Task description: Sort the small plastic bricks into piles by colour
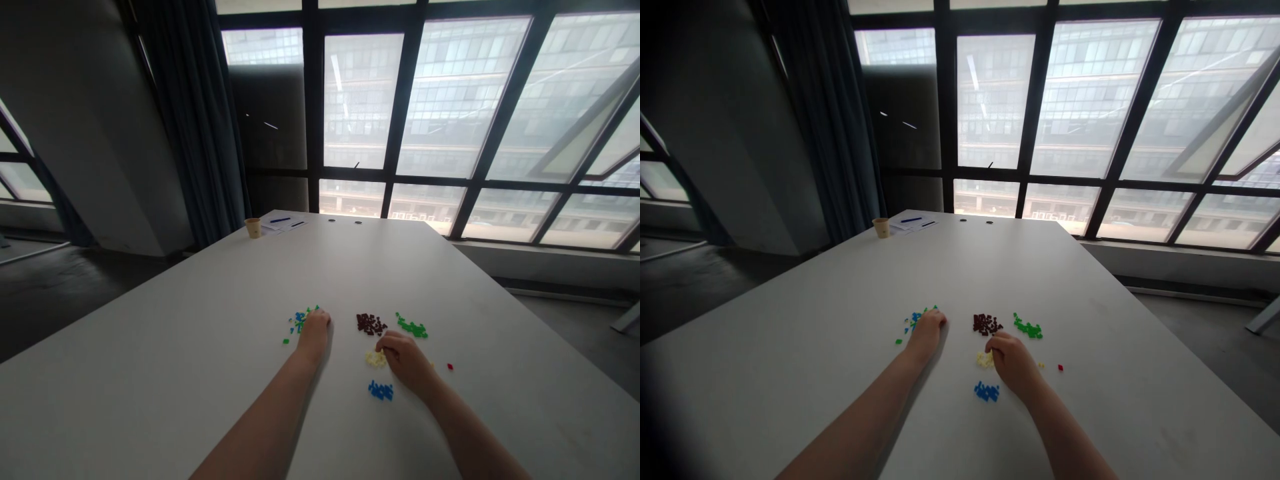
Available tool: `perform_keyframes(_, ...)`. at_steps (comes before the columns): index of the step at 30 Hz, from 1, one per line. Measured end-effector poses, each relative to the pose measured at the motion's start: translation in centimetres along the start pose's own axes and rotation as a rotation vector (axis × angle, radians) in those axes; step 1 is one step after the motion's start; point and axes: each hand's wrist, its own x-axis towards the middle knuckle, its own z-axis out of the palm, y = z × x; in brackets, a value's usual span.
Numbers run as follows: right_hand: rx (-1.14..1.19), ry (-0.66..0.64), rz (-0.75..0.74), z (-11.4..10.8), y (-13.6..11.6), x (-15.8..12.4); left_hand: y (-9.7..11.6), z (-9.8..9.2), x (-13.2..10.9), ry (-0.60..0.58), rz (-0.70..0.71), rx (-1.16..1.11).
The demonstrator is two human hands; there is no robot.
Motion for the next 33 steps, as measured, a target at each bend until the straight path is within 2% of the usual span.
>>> perform_keyframes(8, -0.018, -0.022, -0.019, -0.1, -0.7, -0.1, 0.6, -0.9, -0.7, -0.107, -0.014, 0.006)
perform_keyframes(12, -0.012, -0.005, -0.025, -0.5, -1.2, -0.2, 0.7, -1.4, -0.8, -0.099, -0.057, 0.014)
perform_keyframes(17, -0.029, 0.032, -0.035, -1.2, -1.3, -0.3, 0.6, -1.8, -1.1, -0.027, 0.000, 0.014)
perform_keyframes(19, -0.030, 0.045, -0.041, -1.3, -1.3, -0.3, 1.0, -1.8, -1.4, -0.003, 0.000, -0.138)
perform_keyframes(23, -0.025, 0.079, -0.062, -1.0, -1.6, -0.3, 2.9, -1.2, -2.3, -0.073, -0.034, -0.663)
perform_keyframes(26, -0.011, 0.141, -0.065, -0.6, -2.3, -0.2, 4.3, -0.6, -2.9, -0.068, -0.015, -0.921)
perform_keyframes(29, 0.009, 0.215, -0.057, -0.3, -3.0, -0.1, 5.1, -0.5, -3.4, -0.066, 0.016, -1.043)
perform_keyframes(33, 0.016, 0.265, -0.049, -0.2, -3.4, -0.1, 5.7, -1.1, -3.7, -0.063, 0.025, -1.069)
